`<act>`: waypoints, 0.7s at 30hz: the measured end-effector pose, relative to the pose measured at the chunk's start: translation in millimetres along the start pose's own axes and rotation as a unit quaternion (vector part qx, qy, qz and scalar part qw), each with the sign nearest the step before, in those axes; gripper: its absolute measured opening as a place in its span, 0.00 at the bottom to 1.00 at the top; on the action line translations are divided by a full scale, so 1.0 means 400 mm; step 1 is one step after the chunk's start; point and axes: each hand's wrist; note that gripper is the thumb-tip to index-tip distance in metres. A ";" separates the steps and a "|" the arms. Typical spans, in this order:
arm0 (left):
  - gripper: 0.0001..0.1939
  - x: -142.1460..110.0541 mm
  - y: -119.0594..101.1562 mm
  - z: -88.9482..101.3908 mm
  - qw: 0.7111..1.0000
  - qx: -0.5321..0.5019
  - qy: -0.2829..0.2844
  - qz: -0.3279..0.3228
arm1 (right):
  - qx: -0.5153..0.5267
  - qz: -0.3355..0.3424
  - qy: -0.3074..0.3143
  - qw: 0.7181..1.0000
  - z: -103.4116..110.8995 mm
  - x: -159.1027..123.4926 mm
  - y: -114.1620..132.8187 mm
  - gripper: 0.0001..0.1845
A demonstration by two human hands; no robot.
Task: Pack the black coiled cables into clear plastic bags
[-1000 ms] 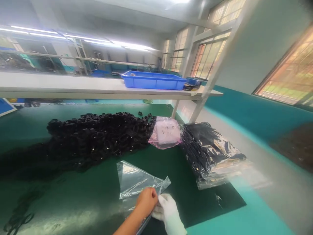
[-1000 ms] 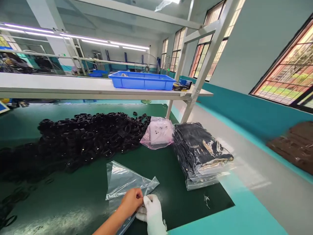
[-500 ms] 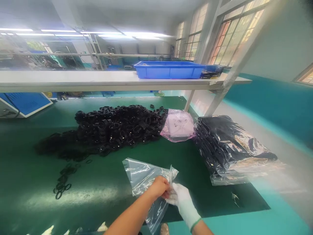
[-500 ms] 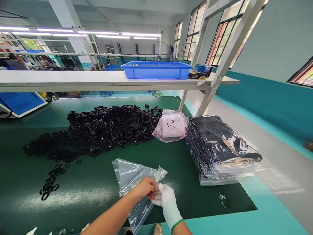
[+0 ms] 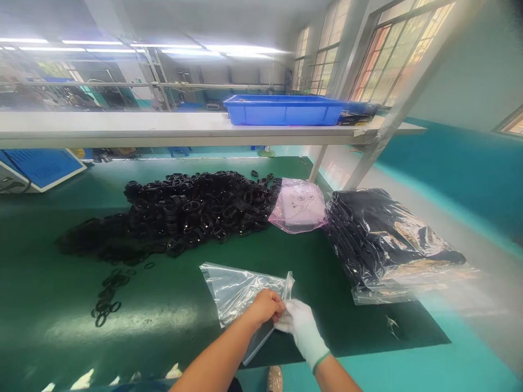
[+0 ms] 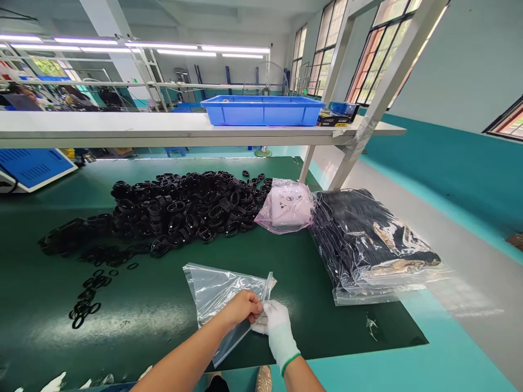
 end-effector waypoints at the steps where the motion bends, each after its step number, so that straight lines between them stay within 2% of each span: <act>1: 0.05 -0.005 -0.003 -0.001 1.000 0.021 -0.010 -0.003 | -0.033 0.000 -0.005 0.999 0.000 0.000 0.000 0.16; 5: 0.06 -0.035 -0.009 -0.018 0.990 0.120 -0.064 -0.035 | -0.203 0.018 -0.041 0.978 0.001 -0.007 0.001 0.08; 9: 0.08 -0.051 -0.017 -0.023 0.981 0.179 -0.062 -0.040 | -0.378 0.068 -0.114 0.916 0.018 -0.017 0.005 0.06; 13: 0.12 -0.051 -0.051 0.037 0.969 0.230 -0.089 -0.028 | -0.500 0.079 -0.167 0.846 0.065 -0.010 0.019 0.05; 16: 0.11 -0.055 -0.087 0.088 0.947 0.288 -0.137 -0.039 | -0.539 0.074 -0.180 0.819 0.090 -0.023 0.046 0.06; 18: 0.11 -0.059 -0.108 0.101 0.935 0.317 -0.152 -0.044 | -0.540 0.120 -0.194 0.811 0.083 -0.051 0.073 0.06; 20: 0.12 -0.063 -0.121 0.094 0.929 0.334 -0.154 -0.046 | -0.500 0.226 -0.191 0.814 0.056 -0.086 0.098 0.08; 21: 0.12 -0.064 -0.125 0.086 0.927 0.340 -0.152 -0.047 | -0.461 0.281 -0.170 0.824 0.039 -0.098 0.108 0.10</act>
Point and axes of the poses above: each hand's wrist, its own x-axis towards the middle knuckle, its own z-axis out of the back of the hand, y = z × x, and after that the axes turned 9 degrees about -x, right-handed
